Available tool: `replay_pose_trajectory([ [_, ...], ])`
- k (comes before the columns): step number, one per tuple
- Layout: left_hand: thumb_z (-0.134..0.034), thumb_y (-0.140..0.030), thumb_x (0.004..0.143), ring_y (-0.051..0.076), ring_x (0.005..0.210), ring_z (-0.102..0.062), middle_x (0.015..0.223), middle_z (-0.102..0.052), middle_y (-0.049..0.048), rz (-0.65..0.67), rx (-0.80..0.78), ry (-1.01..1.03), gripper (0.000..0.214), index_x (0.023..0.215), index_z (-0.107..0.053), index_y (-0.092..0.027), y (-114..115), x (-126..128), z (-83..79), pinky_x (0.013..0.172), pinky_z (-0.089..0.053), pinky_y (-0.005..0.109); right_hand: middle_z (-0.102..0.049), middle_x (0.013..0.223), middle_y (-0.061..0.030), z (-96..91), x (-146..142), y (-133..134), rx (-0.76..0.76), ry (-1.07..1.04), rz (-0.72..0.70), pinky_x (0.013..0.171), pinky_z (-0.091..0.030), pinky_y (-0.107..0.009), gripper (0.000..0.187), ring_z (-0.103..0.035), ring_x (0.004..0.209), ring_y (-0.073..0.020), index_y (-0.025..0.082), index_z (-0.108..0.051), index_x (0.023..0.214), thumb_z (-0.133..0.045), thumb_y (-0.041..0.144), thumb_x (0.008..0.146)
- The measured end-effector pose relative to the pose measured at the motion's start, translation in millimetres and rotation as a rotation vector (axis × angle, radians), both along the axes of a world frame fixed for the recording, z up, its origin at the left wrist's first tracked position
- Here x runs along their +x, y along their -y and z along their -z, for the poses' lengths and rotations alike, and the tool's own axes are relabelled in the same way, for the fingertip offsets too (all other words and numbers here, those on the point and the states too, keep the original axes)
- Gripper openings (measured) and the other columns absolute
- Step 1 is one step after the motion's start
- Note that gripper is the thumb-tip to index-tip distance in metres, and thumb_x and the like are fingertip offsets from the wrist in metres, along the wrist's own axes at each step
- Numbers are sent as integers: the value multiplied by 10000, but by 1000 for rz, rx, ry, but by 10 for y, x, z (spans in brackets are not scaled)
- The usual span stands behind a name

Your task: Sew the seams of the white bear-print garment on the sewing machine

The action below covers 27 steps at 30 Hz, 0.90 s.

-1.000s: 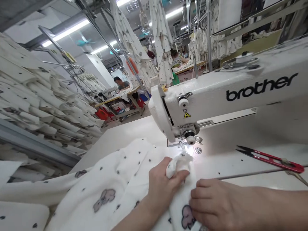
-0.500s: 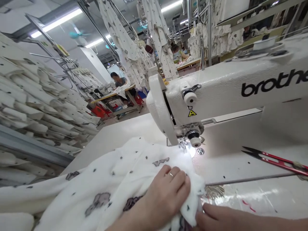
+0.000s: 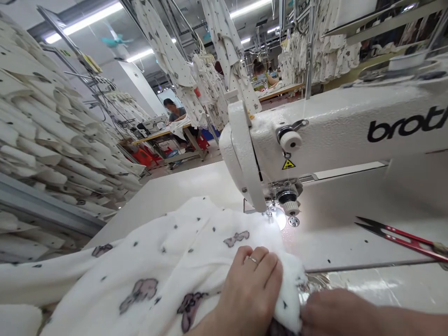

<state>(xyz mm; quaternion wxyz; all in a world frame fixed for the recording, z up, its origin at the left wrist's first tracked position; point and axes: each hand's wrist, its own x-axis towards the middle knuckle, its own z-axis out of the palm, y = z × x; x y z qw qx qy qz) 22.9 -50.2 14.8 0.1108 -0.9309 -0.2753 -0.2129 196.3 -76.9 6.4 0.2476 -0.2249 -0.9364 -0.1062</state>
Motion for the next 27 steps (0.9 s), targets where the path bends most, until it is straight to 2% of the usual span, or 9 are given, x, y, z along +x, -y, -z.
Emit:
replay_pose_trajectory([
  [4,-316,-117,829,215,780,-497,809,-573,86,-39,-12,35,264,877,-573,-86,46,-28,23,658,-333,370,-563,698,-62,-200,140,-185,-145,-84,17,612,-416,-305,287,-505,666,-167,162,-597,732,-335,167,847],
  [7,-320,-149,847,214,861,-503,913,-591,77,-51,4,57,271,928,-576,-118,55,-84,29,705,-344,373,-576,717,-55,-216,129,-275,-306,-75,6,648,-418,-317,258,-503,683,-172,130,-609,827,-354,163,841],
  [9,-313,-132,853,199,908,-501,989,-591,60,-43,19,38,279,930,-582,-144,52,-120,51,733,-350,357,-583,727,-45,-206,106,-283,-344,-34,37,648,-419,-315,247,-503,680,-170,142,-608,844,-364,178,845],
  [14,-335,-111,842,199,858,-518,942,-608,45,-57,134,67,264,859,-596,-154,-29,-123,163,714,-342,358,-589,725,-43,-205,101,-292,-322,13,60,665,-414,-295,279,-510,678,-156,165,-603,794,-334,188,864],
  [17,-322,-104,838,204,824,-521,916,-609,57,-45,132,86,276,860,-595,-137,-124,-103,195,697,-335,364,-599,741,-61,-204,103,-375,-324,-15,64,680,-411,-298,279,-520,715,-168,152,-601,785,-338,203,862],
  [19,-311,-119,836,212,825,-516,922,-603,72,-50,107,90,285,882,-592,-126,-183,-104,196,697,-337,373,-604,743,-61,-189,100,-452,-341,-41,51,658,-413,-297,267,-525,713,-171,146,-604,794,-351,209,852],
  [22,-307,-239,833,255,873,-494,979,-579,105,-68,30,94,320,943,-580,-115,-251,-118,178,718,-348,420,-610,765,-56,-157,101,-559,-346,-47,46,635,-414,-296,249,-536,700,-165,148,-605,805,-367,210,842],
  [24,-334,-304,803,281,903,-473,991,-564,125,-58,-35,96,354,977,-567,-101,-291,-124,155,732,-354,453,-615,765,-47,-135,108,-609,-334,-50,65,659,-414,-307,241,-548,701,-164,160,-596,807,-366,215,850],
  [27,-418,-284,741,285,926,-443,989,-545,141,-48,-114,92,365,1012,-544,-74,-357,-113,104,765,-360,466,-621,689,-29,-87,119,-654,-296,-88,143,741,-402,-344,281,-565,756,-188,189,-596,787,-338,254,876],
])
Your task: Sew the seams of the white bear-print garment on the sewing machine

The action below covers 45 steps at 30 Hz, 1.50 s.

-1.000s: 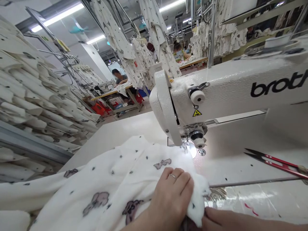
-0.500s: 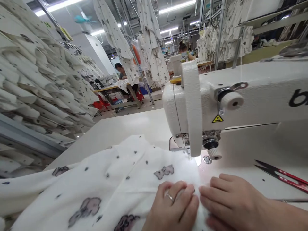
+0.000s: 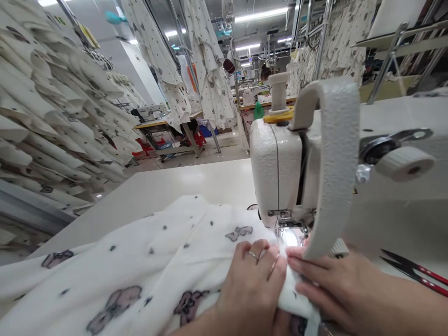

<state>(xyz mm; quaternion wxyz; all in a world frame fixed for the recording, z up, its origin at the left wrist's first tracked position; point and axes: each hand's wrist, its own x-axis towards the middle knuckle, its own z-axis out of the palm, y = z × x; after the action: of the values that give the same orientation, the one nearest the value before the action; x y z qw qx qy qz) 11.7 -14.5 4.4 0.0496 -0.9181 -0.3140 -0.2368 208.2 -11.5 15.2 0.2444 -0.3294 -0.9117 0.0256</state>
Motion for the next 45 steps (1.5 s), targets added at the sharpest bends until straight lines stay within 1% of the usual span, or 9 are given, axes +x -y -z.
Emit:
replay_pose_trajectory([
  [5,-464,-246,733,269,963,-409,1012,-526,120,-60,-89,-19,365,1059,-516,-90,-71,48,-88,858,-311,478,-609,624,-54,63,4,-22,37,57,121,833,-367,-393,375,-554,875,-225,195,-609,669,-320,304,882],
  [10,-452,-235,736,276,961,-402,1039,-499,126,-56,-81,-81,338,1039,-525,-106,-86,47,-130,831,-313,478,-586,734,-53,-16,34,54,11,16,-22,688,-411,-325,219,-525,729,-184,145,-585,843,-369,179,849],
  [14,-422,-208,715,261,811,-421,889,-500,141,-5,15,-64,353,1016,-534,-60,-109,20,-113,701,-365,456,-572,783,-61,-72,67,122,-22,129,-165,601,-401,-296,247,-492,684,-166,128,-578,851,-338,76,822],
  [22,-314,-50,801,162,671,-432,718,-506,70,156,-73,33,233,831,-538,-110,-57,0,-99,638,-410,332,-534,709,-28,-101,94,201,199,314,-167,497,-347,-300,353,-452,598,-160,140,-561,879,-227,33,836],
  [27,-283,-55,810,147,626,-432,695,-495,58,236,-122,-35,249,850,-520,-116,-65,-5,-200,532,-392,253,-502,642,-6,-105,70,223,161,332,-200,439,-301,-282,317,-420,513,-137,169,-514,751,-242,18,810],
  [32,-331,-95,788,149,614,-428,705,-505,45,225,-152,-178,182,759,-506,-137,-51,21,-188,525,-382,259,-504,584,-15,-15,-21,216,151,186,-152,429,-313,-275,353,-435,474,-129,138,-546,748,-225,2,804],
  [38,-317,-172,795,125,509,-373,621,-452,29,140,-88,-17,226,617,-454,-150,42,97,-53,435,-305,253,-472,501,-13,65,-138,271,116,-102,50,385,-318,-248,362,-415,407,-111,157,-525,588,-286,118,857],
  [42,-326,-122,743,122,507,-383,640,-459,40,134,-172,18,178,630,-461,-148,72,87,-47,426,-324,247,-495,534,-18,54,-103,285,132,-62,107,427,-367,-234,329,-460,456,-115,163,-526,588,-343,176,861],
  [45,-333,-121,744,127,531,-408,681,-483,57,134,-197,7,178,710,-508,-125,74,70,-52,438,-360,246,-480,515,-13,77,-58,266,173,-34,33,399,-321,-243,357,-431,423,-113,157,-529,603,-289,123,866],
])
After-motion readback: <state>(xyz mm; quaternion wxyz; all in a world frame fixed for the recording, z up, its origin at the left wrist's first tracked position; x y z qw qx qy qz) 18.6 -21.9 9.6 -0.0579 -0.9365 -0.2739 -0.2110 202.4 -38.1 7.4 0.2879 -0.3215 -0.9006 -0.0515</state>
